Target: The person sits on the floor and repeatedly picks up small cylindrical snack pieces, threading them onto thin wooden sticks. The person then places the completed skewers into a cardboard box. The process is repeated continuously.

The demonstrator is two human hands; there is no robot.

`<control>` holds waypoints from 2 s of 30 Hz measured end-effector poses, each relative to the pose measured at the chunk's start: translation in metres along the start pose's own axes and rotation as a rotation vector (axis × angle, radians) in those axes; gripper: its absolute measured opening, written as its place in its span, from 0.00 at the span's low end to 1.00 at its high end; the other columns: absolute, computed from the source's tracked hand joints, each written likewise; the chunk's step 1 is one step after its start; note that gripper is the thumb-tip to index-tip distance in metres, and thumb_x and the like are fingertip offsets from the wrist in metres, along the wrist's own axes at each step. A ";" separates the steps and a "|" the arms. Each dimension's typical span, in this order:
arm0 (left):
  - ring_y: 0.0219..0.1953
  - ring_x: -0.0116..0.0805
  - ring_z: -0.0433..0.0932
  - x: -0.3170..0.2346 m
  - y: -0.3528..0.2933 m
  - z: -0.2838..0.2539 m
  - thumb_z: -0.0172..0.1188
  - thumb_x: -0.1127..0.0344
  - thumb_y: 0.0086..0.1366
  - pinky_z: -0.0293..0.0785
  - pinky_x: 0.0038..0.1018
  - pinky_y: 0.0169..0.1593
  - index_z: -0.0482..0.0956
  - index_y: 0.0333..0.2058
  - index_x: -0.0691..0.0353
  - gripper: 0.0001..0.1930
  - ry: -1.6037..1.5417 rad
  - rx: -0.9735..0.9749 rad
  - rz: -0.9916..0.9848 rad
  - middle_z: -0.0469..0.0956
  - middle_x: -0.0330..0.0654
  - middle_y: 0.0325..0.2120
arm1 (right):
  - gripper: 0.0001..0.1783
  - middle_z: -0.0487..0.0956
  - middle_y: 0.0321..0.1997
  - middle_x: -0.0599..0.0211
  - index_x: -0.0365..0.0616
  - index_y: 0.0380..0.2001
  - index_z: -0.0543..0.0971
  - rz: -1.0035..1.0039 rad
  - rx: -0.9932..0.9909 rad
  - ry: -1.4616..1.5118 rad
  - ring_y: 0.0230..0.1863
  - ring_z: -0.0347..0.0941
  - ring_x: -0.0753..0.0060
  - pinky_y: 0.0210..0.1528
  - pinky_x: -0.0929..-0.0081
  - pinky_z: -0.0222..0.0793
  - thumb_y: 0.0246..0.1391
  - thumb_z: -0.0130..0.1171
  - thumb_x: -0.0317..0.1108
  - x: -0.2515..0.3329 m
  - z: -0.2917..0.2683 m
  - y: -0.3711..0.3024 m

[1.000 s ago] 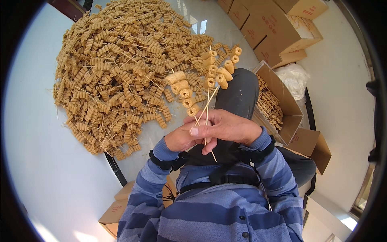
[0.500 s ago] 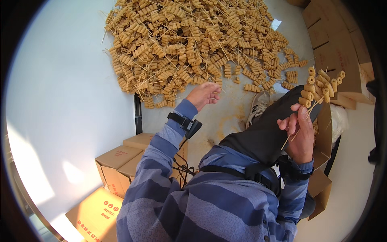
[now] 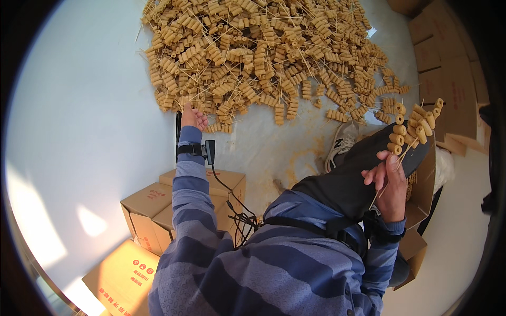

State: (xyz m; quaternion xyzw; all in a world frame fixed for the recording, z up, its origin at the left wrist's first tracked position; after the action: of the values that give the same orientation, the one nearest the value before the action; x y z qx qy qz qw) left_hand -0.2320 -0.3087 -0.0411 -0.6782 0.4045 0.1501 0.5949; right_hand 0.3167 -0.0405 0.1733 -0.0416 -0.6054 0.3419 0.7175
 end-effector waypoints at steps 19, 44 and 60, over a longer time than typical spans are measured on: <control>0.40 0.45 0.81 0.005 0.080 0.042 0.55 0.63 0.72 0.86 0.38 0.46 0.70 0.49 0.73 0.17 -0.313 0.092 -0.083 0.78 0.52 0.38 | 0.23 0.68 0.15 0.70 0.35 0.48 0.72 0.005 0.012 -0.002 0.26 0.76 0.68 0.47 0.64 0.76 0.74 0.41 0.48 0.000 -0.002 -0.002; 0.36 0.28 0.77 -0.059 -0.314 0.235 0.56 0.73 0.72 0.77 0.23 0.43 0.71 0.46 0.67 0.08 -0.415 0.727 0.601 0.80 0.47 0.39 | 0.22 0.74 0.22 0.73 0.37 0.51 0.77 0.103 0.080 0.218 0.28 0.73 0.78 0.47 0.73 0.75 0.71 0.50 0.48 -0.005 0.037 -0.001; 0.35 0.28 0.77 0.048 -0.521 0.283 0.54 0.70 0.74 0.76 0.24 0.41 0.72 0.47 0.65 0.08 0.089 1.390 0.637 0.80 0.45 0.40 | 0.19 0.79 0.44 0.65 0.45 0.42 0.73 -0.173 0.095 0.532 0.38 0.73 0.80 0.41 0.78 0.72 0.73 0.43 0.49 0.027 -0.019 -0.034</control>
State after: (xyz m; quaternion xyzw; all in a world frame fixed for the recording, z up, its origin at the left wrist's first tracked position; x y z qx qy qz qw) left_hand 0.2554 -0.0821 0.2134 -0.0040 0.6054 -0.0024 0.7959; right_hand 0.3494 -0.0456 0.2071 -0.0445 -0.3803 0.2842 0.8790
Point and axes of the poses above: each hand's wrist, its own y-axis towards the middle knuckle, its own z-axis out of the palm, x = y × z, the point moved 9 cm from there along y, towards the middle knuckle
